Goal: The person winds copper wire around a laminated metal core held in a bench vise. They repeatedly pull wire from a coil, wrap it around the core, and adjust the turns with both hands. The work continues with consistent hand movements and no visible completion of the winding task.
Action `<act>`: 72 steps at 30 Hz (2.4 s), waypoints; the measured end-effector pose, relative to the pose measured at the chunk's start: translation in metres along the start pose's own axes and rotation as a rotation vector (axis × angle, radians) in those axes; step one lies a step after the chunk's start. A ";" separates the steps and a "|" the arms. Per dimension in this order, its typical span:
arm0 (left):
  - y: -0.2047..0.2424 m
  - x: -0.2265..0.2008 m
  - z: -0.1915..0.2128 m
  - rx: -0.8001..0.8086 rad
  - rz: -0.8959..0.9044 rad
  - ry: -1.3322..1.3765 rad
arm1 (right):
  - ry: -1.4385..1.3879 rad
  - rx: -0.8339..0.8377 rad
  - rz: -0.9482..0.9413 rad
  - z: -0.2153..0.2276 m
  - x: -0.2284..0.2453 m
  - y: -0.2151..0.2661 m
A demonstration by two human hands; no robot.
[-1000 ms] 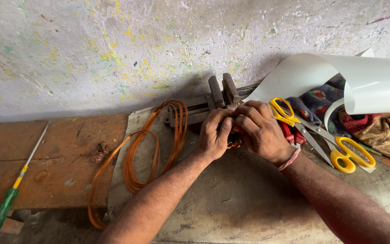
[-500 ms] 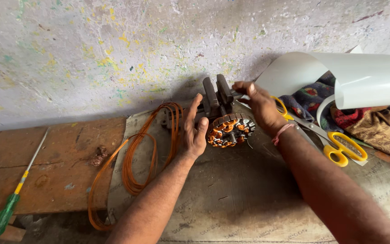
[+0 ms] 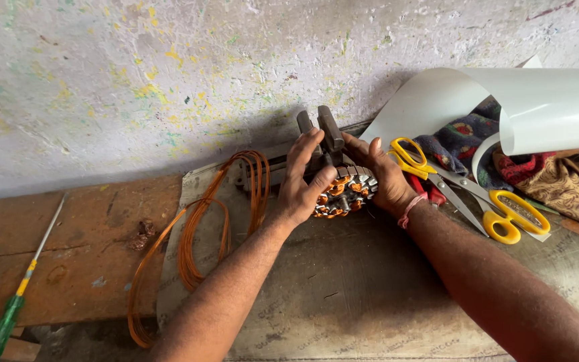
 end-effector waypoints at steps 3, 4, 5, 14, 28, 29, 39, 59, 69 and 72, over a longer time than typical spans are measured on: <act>0.004 0.000 -0.002 0.012 -0.048 0.066 | -0.088 0.038 0.033 -0.006 0.000 -0.002; 0.003 0.000 -0.001 -0.006 -0.063 0.067 | -0.112 0.030 0.029 -0.006 -0.001 -0.005; 0.004 -0.001 -0.003 -0.023 -0.073 0.074 | -0.138 0.018 0.020 -0.005 -0.002 -0.005; 0.003 0.000 -0.008 -0.060 -0.099 0.126 | -0.173 0.029 0.020 -0.012 0.005 -0.006; 0.009 0.003 -0.012 -0.048 -0.149 0.201 | -0.038 -0.070 -0.144 0.010 -0.004 -0.011; 0.010 0.002 -0.011 -0.044 -0.138 0.187 | -0.048 -0.048 -0.134 0.010 -0.005 -0.011; 0.003 0.007 -0.001 -0.063 0.096 0.170 | -0.041 -0.096 -0.080 0.019 -0.024 -0.002; 0.009 0.013 -0.013 -0.150 -0.133 0.522 | -0.116 -0.030 -0.177 0.008 -0.013 -0.013; 0.032 -0.006 0.009 -0.417 -0.236 -0.089 | 0.104 -0.051 -0.083 0.016 -0.004 -0.009; 0.030 -0.028 -0.001 -0.367 -0.436 -0.215 | 0.092 -0.115 -0.090 0.026 -0.005 -0.002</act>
Point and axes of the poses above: each hand's wrist, its own y-axis away from the middle knuckle, its own z-axis out of the back of the hand, x = y × z, the point moved 8 cm from there along -y, towards the middle knuckle, and after that the axes turned 13 degrees about x, right-handed, at the moved point
